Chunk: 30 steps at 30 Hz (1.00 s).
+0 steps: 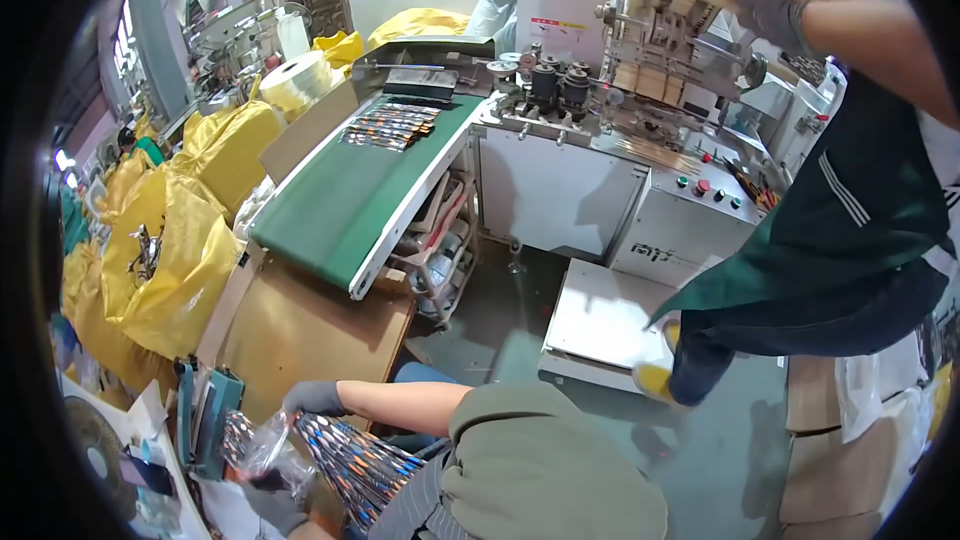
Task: Gathering bundles of pens from a conveyor belt, placing them into plastic bags, and sealing the bags using a heat sealer.
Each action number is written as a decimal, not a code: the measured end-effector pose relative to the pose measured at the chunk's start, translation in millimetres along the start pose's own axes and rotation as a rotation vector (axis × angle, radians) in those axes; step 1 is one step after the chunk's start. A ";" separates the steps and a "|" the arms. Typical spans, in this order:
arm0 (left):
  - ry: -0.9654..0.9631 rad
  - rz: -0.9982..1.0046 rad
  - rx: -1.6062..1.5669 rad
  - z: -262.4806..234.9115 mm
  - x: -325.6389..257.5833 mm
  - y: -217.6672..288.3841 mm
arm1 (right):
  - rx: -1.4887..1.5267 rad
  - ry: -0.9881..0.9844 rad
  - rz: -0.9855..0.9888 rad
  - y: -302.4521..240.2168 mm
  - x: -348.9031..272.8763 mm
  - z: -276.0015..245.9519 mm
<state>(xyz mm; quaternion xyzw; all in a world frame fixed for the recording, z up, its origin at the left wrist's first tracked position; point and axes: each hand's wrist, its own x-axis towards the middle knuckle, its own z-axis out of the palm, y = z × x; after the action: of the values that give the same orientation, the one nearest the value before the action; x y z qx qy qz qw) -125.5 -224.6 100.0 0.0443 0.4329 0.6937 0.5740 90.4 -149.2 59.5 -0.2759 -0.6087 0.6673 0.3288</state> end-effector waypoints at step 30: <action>-0.408 0.712 0.882 -44.9 -106.8 -98.5 | 1.424 -0.043 0.539 48.8 -125.2 80.8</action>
<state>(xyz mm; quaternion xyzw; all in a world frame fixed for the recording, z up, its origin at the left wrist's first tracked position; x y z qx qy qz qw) -39.9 -341.7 54.4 0.5528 0.5195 0.5757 0.3051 102.4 -299.2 15.7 -0.1235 0.0510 0.9613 0.2411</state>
